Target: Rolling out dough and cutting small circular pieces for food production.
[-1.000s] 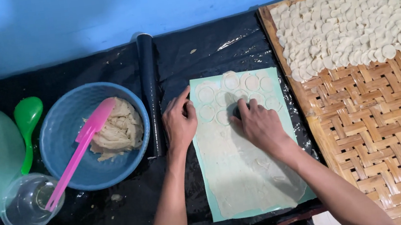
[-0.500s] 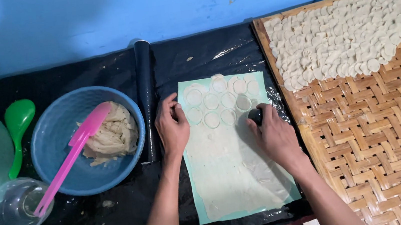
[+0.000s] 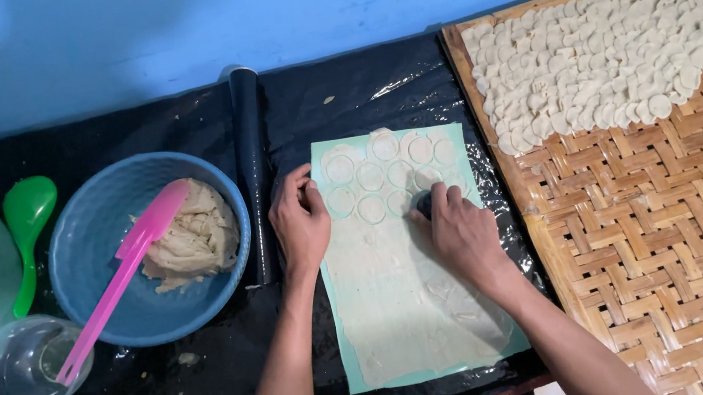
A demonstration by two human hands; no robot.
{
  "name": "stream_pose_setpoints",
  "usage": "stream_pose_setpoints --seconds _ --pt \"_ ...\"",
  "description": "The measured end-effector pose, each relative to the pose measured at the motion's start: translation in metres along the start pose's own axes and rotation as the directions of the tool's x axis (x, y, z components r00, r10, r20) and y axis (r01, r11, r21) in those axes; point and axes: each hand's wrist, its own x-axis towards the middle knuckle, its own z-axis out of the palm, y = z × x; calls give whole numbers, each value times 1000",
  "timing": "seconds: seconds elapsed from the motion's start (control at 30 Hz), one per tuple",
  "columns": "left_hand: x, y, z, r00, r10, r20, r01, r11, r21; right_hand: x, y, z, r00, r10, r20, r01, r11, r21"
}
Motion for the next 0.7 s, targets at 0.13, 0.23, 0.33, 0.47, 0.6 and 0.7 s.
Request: stream_pose_setpoints --seconds 0.13,0.23,0.33,0.47,0.6,0.7 --pt "1 0 0 1000 9 4 -9 1000 16 1 -6 5 989 143 37 -139 986 -97" --pt "2 0 1 1000 24 -1 -24 1000 13 1 3 4 996 34 -79 -43 993 -110" --pt "1 2 0 1000 16 1 -16 1000 18 0 3 -3 987 -157 -40 155 987 -46" --pt "0 3 0 1000 1 12 -1 1000 6 -2 -2 3 995 -43 -87 33 993 -115" --pt "0 0 0 998 61 -24 -61 998 1 -2 1 -2 993 -110 -40 107 992 -60" --pt "-1 4 0 1000 22 -7 -22 1000 -9 -4 -3 8 989 -25 -147 11 996 -94"
